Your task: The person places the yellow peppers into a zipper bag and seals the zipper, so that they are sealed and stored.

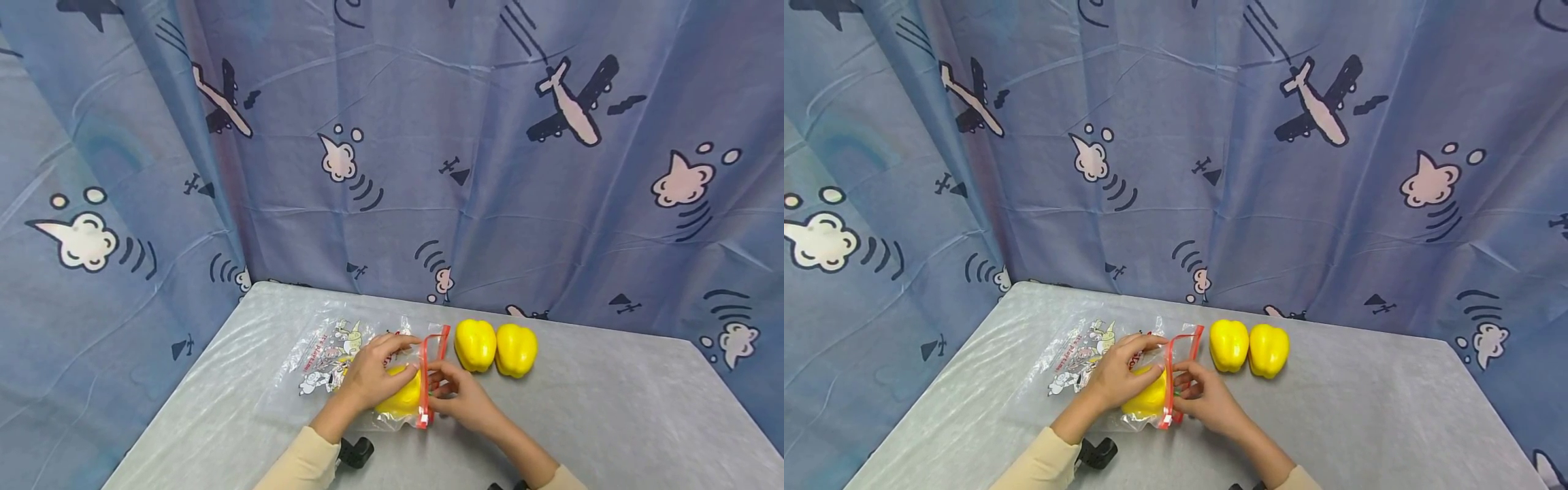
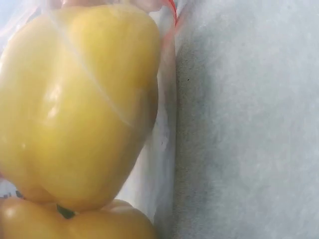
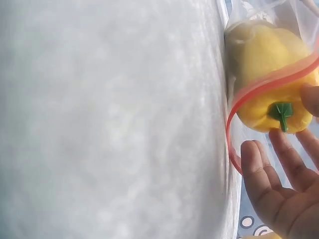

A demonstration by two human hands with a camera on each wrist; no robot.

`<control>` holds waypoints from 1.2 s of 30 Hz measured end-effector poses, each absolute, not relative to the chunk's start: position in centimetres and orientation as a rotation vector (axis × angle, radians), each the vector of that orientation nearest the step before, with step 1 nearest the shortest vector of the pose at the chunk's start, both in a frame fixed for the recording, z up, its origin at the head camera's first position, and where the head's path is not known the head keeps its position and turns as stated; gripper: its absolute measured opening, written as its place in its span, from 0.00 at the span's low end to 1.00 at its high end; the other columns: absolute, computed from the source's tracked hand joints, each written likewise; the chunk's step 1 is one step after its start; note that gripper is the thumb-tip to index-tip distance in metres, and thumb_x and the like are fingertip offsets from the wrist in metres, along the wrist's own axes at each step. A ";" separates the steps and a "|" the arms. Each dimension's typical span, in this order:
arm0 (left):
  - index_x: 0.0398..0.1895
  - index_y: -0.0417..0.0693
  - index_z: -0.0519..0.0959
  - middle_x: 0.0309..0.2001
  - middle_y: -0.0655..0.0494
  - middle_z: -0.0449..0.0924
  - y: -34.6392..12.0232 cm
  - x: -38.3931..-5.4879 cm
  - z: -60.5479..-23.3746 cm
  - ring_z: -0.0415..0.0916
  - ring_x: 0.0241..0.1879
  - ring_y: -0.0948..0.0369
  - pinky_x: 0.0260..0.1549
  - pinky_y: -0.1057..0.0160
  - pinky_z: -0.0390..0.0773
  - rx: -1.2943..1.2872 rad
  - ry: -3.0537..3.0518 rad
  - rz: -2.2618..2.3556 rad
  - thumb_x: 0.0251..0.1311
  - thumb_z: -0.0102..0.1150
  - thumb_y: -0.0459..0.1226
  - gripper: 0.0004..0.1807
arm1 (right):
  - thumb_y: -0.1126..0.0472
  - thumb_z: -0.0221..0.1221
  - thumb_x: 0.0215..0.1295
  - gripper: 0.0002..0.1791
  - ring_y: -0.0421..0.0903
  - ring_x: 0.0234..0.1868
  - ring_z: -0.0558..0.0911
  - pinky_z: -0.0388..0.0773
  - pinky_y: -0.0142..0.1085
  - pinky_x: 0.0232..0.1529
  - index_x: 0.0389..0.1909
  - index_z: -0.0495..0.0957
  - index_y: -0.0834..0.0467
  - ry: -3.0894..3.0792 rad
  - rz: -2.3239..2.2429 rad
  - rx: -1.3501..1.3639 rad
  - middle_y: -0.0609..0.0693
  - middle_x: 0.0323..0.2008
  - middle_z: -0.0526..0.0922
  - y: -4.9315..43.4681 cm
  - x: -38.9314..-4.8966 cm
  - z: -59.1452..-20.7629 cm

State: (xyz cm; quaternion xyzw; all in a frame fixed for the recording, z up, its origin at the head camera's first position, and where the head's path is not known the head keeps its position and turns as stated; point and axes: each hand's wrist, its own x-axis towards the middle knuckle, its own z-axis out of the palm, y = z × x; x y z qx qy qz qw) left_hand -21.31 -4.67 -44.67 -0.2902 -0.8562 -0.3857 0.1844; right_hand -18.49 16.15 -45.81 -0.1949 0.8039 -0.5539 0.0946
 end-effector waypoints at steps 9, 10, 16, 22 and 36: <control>0.52 0.63 0.80 0.40 0.64 0.83 -4.7 -21.4 -45.1 0.77 0.41 0.68 0.41 0.66 0.78 -0.817 -2.394 -1.109 0.52 0.66 0.43 0.21 | 0.65 0.65 0.57 0.25 0.48 0.38 0.80 0.79 0.32 0.29 0.57 0.73 0.62 2.369 -1.574 -0.624 0.63 0.46 0.81 16.2 -18.6 -45.9; 0.52 0.64 0.80 0.40 0.64 0.83 -4.7 -21.4 -45.1 0.76 0.41 0.68 0.41 0.65 0.78 -0.816 -2.394 -1.111 0.52 0.66 0.43 0.21 | 0.65 0.65 0.57 0.26 0.49 0.38 0.80 0.80 0.33 0.29 0.58 0.73 0.62 2.363 -1.570 -0.619 0.63 0.46 0.81 16.3 -18.6 -45.9; 0.52 0.65 0.79 0.40 0.64 0.83 -4.8 -21.4 -45.2 0.76 0.42 0.68 0.41 0.65 0.78 -0.809 -2.405 -1.120 0.52 0.66 0.43 0.21 | 0.64 0.64 0.58 0.28 0.50 0.42 0.81 0.82 0.38 0.37 0.61 0.72 0.58 2.526 -1.409 -0.576 0.60 0.48 0.81 16.8 -18.4 -45.3; 0.52 0.65 0.79 0.41 0.65 0.83 -4.9 -21.4 -45.2 0.76 0.42 0.69 0.41 0.65 0.78 -0.784 -2.423 -1.116 0.52 0.66 0.44 0.21 | 0.62 0.67 0.55 0.24 0.54 0.45 0.81 0.82 0.47 0.43 0.55 0.77 0.53 2.865 -1.202 -0.558 0.53 0.49 0.83 17.3 -18.1 -44.3; 0.52 0.64 0.79 0.42 0.64 0.83 -4.9 -21.5 -45.1 0.76 0.43 0.69 0.43 0.65 0.78 -0.806 -2.422 -1.133 0.53 0.66 0.44 0.21 | 0.56 0.66 0.51 0.21 0.52 0.50 0.80 0.77 0.54 0.52 0.48 0.81 0.53 3.320 -0.860 -0.490 0.50 0.48 0.83 20.0 -18.9 -41.9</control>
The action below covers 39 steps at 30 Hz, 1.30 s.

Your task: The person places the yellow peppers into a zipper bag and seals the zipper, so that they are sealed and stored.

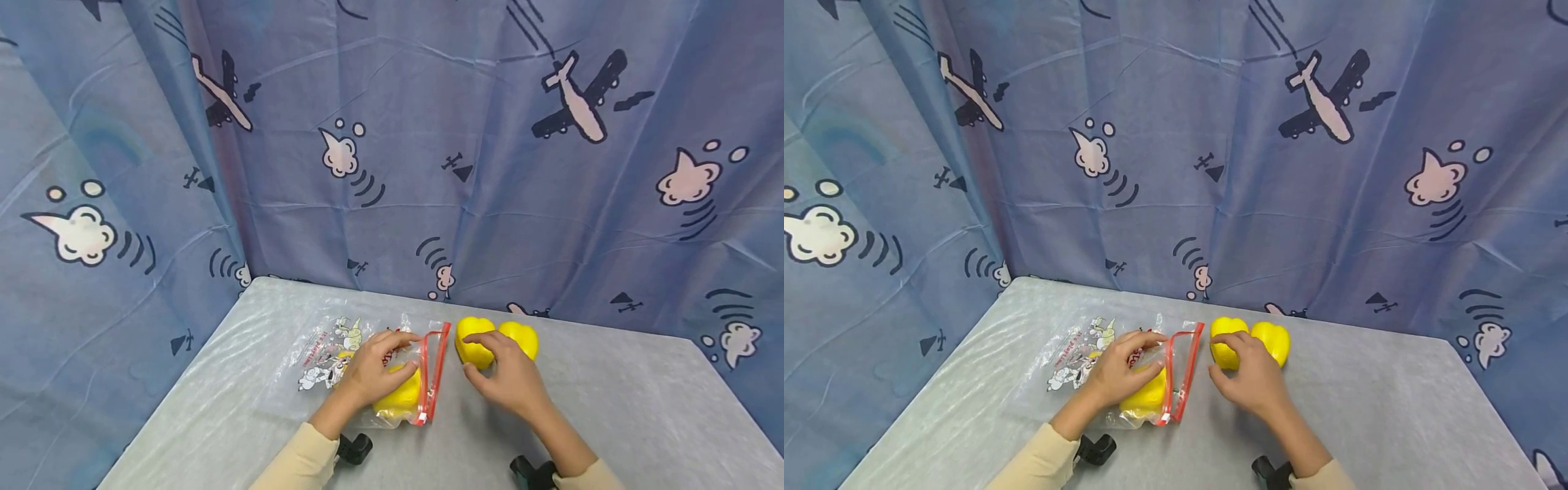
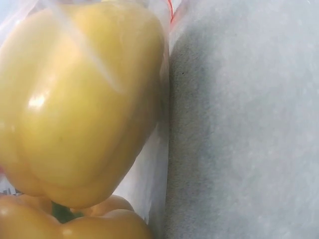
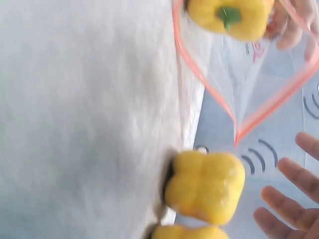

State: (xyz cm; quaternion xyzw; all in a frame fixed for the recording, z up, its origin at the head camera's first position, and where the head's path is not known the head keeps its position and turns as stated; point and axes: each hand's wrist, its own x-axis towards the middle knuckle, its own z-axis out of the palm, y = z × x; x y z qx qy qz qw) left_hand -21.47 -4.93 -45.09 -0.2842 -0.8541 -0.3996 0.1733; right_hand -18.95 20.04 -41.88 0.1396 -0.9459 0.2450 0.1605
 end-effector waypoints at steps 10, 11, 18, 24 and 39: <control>0.53 0.65 0.79 0.43 0.64 0.83 -4.9 -21.4 -45.0 0.76 0.43 0.68 0.43 0.65 0.78 -0.806 -2.441 -1.132 0.53 0.65 0.44 0.21 | 0.55 0.64 0.52 0.20 0.65 0.53 0.75 0.72 0.61 0.50 0.47 0.81 0.58 -2.606 0.587 0.304 0.58 0.49 0.80 23.6 -21.1 -41.9; 0.53 0.65 0.79 0.43 0.63 0.83 -4.9 -21.4 -45.0 0.76 0.43 0.67 0.43 0.65 0.78 -0.807 -2.442 -1.130 0.54 0.65 0.44 0.21 | 0.55 0.64 0.53 0.21 0.66 0.54 0.74 0.71 0.62 0.50 0.48 0.80 0.58 -2.617 0.589 0.281 0.60 0.50 0.80 24.0 -21.3 -41.9; 0.53 0.64 0.79 0.43 0.63 0.83 -4.9 -21.2 -45.1 0.76 0.44 0.67 0.43 0.64 0.78 -0.799 -2.455 -1.131 0.54 0.65 0.45 0.21 | 0.49 0.60 0.60 0.27 0.71 0.54 0.70 0.70 0.66 0.46 0.59 0.74 0.56 -2.746 0.634 0.140 0.67 0.56 0.72 26.1 -22.7 -42.6; 0.53 0.64 0.79 0.44 0.64 0.83 -4.9 -21.2 -45.2 0.76 0.43 0.68 0.43 0.65 0.78 -0.787 -2.461 -1.122 0.53 0.65 0.44 0.21 | 0.45 0.56 0.63 0.32 0.73 0.57 0.67 0.67 0.69 0.49 0.66 0.68 0.56 -2.847 0.678 0.064 0.71 0.60 0.66 27.1 -23.8 -43.6; 0.54 0.65 0.78 0.45 0.64 0.83 -4.9 -21.3 -45.0 0.76 0.44 0.67 0.44 0.64 0.78 -0.799 -2.474 -1.109 0.55 0.64 0.46 0.21 | 0.43 0.55 0.65 0.32 0.69 0.60 0.69 0.65 0.66 0.57 0.61 0.71 0.61 -2.841 0.796 0.029 0.69 0.61 0.71 28.1 -25.4 -45.4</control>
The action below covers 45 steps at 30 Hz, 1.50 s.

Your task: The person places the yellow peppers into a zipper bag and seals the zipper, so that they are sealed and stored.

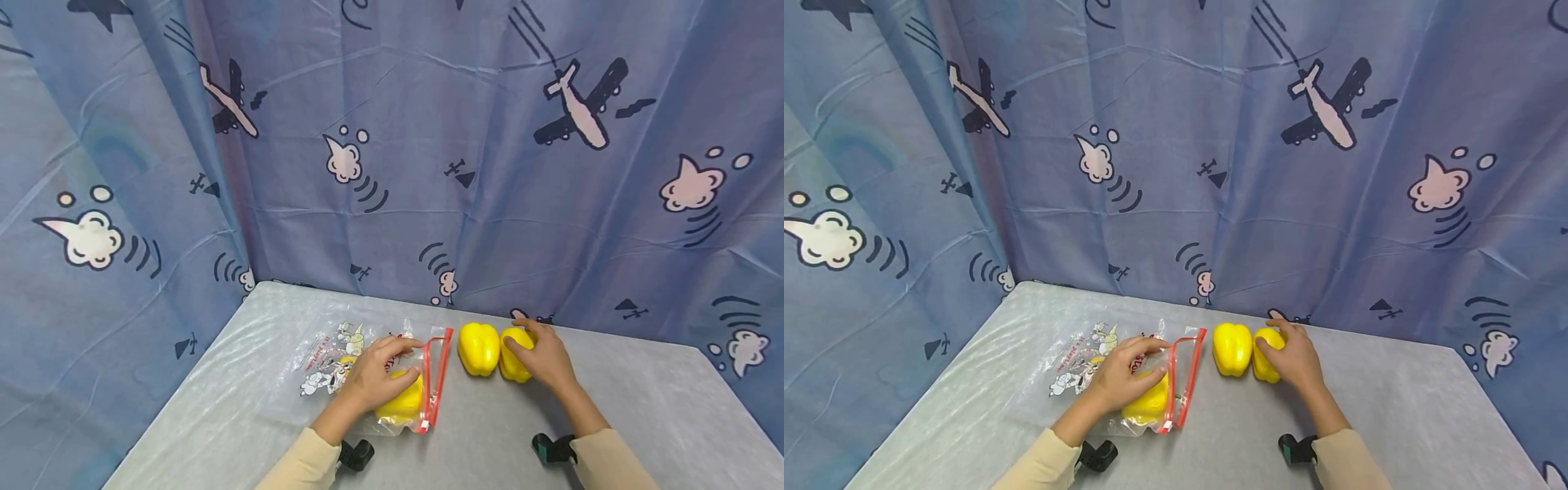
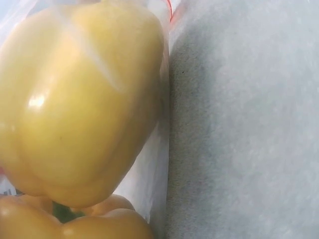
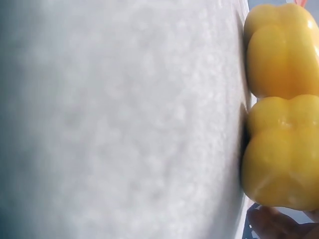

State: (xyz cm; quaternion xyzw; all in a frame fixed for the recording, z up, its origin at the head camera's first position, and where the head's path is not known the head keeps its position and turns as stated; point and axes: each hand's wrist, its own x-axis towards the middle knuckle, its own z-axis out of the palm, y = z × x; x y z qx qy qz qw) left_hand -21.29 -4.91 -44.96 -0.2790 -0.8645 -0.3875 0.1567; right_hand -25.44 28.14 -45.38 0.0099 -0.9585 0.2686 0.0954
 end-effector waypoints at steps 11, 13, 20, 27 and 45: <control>0.54 0.65 0.79 0.45 0.60 0.84 -4.9 -21.4 -44.9 0.76 0.45 0.66 0.45 0.63 0.78 -0.797 -2.467 -1.131 0.54 0.64 0.44 0.21 | 0.44 0.56 0.65 0.29 0.68 0.61 0.69 0.65 0.65 0.58 0.58 0.73 0.60 -2.821 0.857 0.027 0.68 0.60 0.73 28.1 -25.6 -45.5; 0.54 0.65 0.79 0.45 0.60 0.84 -4.9 -21.3 -44.9 0.76 0.45 0.66 0.45 0.63 0.78 -0.794 -2.469 -1.133 0.54 0.64 0.44 0.21 | 0.44 0.56 0.65 0.28 0.69 0.61 0.69 0.65 0.65 0.58 0.58 0.74 0.60 -2.820 0.856 0.029 0.68 0.59 0.73 28.1 -25.6 -45.5; 0.54 0.66 0.79 0.44 0.63 0.83 -4.8 -21.3 -44.9 0.76 0.45 0.67 0.44 0.64 0.78 -0.789 -2.467 -1.122 0.54 0.64 0.45 0.21 | 0.48 0.58 0.64 0.26 0.68 0.60 0.71 0.66 0.63 0.58 0.57 0.74 0.61 -2.811 0.870 0.033 0.67 0.59 0.74 28.1 -25.2 -44.9; 0.53 0.66 0.79 0.43 0.65 0.83 -4.9 -21.2 -44.9 0.76 0.44 0.67 0.43 0.64 0.78 -0.773 -2.469 -1.118 0.54 0.65 0.45 0.21 | 0.53 0.58 0.62 0.25 0.67 0.59 0.71 0.68 0.63 0.56 0.58 0.73 0.60 -2.842 0.846 0.000 0.67 0.59 0.73 28.2 -24.4 -44.0; 0.53 0.66 0.79 0.43 0.65 0.83 -4.8 -21.2 -45.0 0.76 0.44 0.67 0.43 0.64 0.78 -0.775 -2.474 -1.101 0.54 0.64 0.45 0.21 | 0.59 0.59 0.60 0.23 0.61 0.51 0.76 0.75 0.59 0.47 0.57 0.76 0.58 -2.818 0.853 0.120 0.65 0.52 0.76 27.1 -20.3 -41.6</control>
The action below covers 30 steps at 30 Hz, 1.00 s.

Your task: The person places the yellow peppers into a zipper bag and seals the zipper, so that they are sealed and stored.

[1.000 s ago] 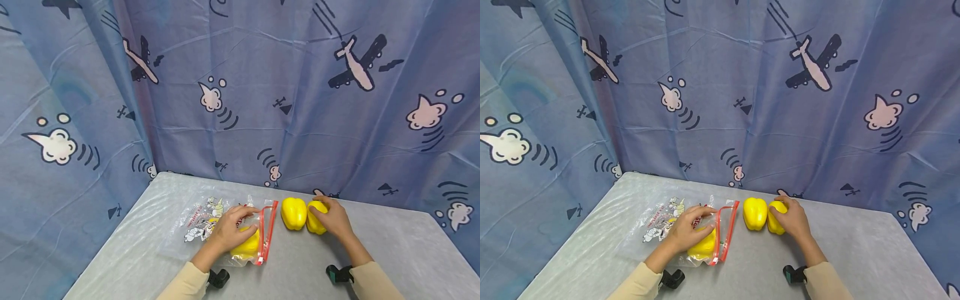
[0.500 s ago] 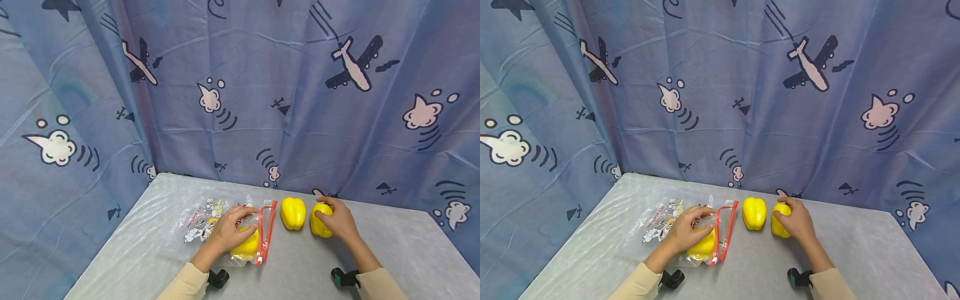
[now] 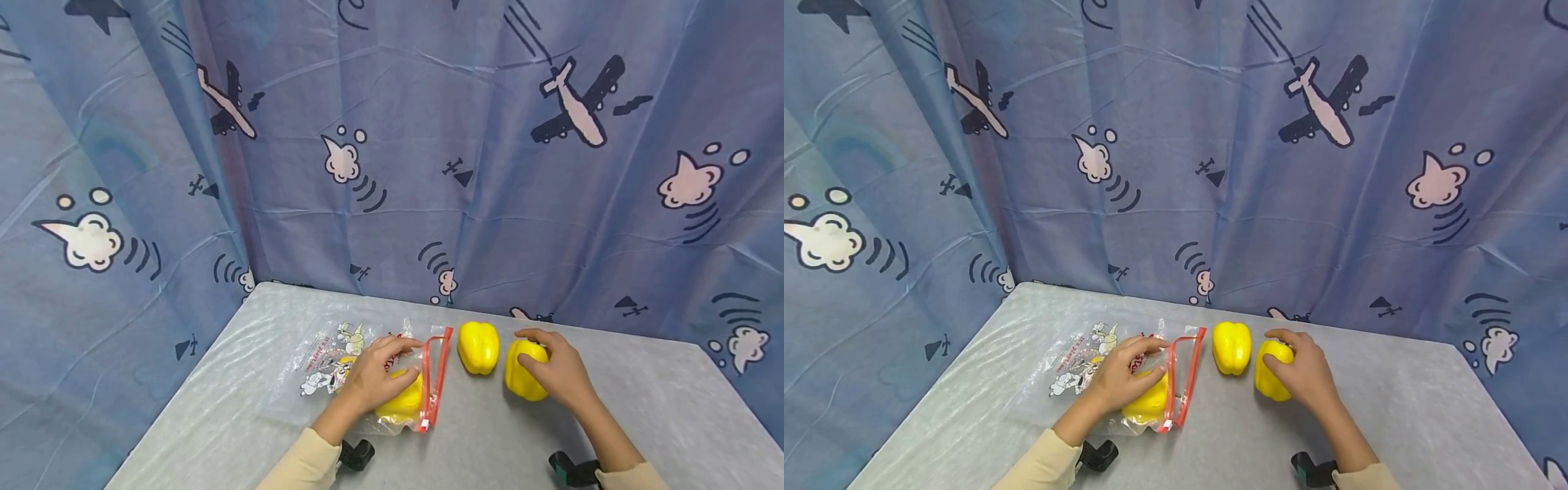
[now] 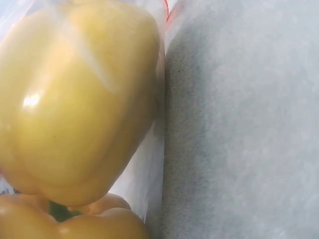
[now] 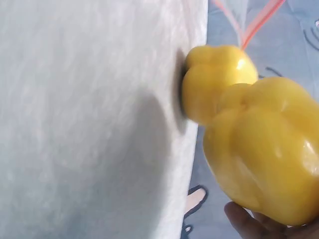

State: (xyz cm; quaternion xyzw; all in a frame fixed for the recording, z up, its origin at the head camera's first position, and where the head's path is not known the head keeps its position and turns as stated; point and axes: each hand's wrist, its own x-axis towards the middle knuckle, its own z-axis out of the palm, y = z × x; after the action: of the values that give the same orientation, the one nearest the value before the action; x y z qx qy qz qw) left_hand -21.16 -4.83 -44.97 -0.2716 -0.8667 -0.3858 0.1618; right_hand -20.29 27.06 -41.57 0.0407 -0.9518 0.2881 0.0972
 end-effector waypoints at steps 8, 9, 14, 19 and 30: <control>0.53 0.65 0.79 0.44 0.65 0.83 -4.9 -21.2 -44.9 0.76 0.43 0.68 0.43 0.65 0.78 -0.774 -2.468 -1.098 0.53 0.65 0.45 0.21 | 0.63 0.58 0.58 0.21 0.57 0.48 0.77 0.78 0.52 0.44 0.54 0.78 0.58 -2.779 0.941 0.177 0.62 0.51 0.77 25.2 -19.0 -40.3; 0.53 0.66 0.79 0.44 0.65 0.83 -4.8 -21.2 -44.9 0.75 0.43 0.68 0.43 0.65 0.78 -0.775 -2.467 -1.097 0.53 0.65 0.45 0.21 | 0.63 0.58 0.58 0.21 0.56 0.47 0.77 0.78 0.50 0.44 0.54 0.78 0.58 -2.775 0.957 0.179 0.62 0.51 0.77 25.0 -18.8 -40.3; 0.53 0.66 0.79 0.43 0.66 0.83 -4.8 -21.1 -44.9 0.75 0.43 0.68 0.43 0.65 0.78 -0.775 -2.467 -1.099 0.53 0.65 0.45 0.21 | 0.63 0.59 0.59 0.21 0.54 0.47 0.77 0.78 0.48 0.43 0.55 0.77 0.57 -2.781 1.016 0.176 0.61 0.52 0.77 23.9 -18.2 -40.1; 0.53 0.65 0.79 0.43 0.66 0.83 -4.8 -21.1 -44.9 0.76 0.43 0.68 0.43 0.65 0.78 -0.775 -2.469 -1.102 0.54 0.65 0.45 0.21 | 0.63 0.59 0.59 0.21 0.54 0.48 0.76 0.78 0.49 0.45 0.55 0.76 0.57 -2.779 1.048 0.181 0.61 0.52 0.77 22.9 -17.9 -39.9; 0.53 0.66 0.78 0.43 0.67 0.82 -4.8 -21.2 -45.0 0.76 0.44 0.68 0.43 0.64 0.78 -0.770 -2.475 -1.104 0.54 0.65 0.45 0.21 | 0.63 0.60 0.58 0.21 0.52 0.47 0.78 0.79 0.43 0.43 0.54 0.73 0.57 -2.784 1.168 0.195 0.59 0.53 0.79 21.5 -17.5 -39.9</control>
State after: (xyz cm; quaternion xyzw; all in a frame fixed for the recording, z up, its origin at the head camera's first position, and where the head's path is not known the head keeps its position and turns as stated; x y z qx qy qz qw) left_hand -21.15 -4.81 -45.04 -0.2699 -0.8670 -0.3867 0.1614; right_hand -17.50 21.50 -39.87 0.0642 -0.9187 0.3854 0.0579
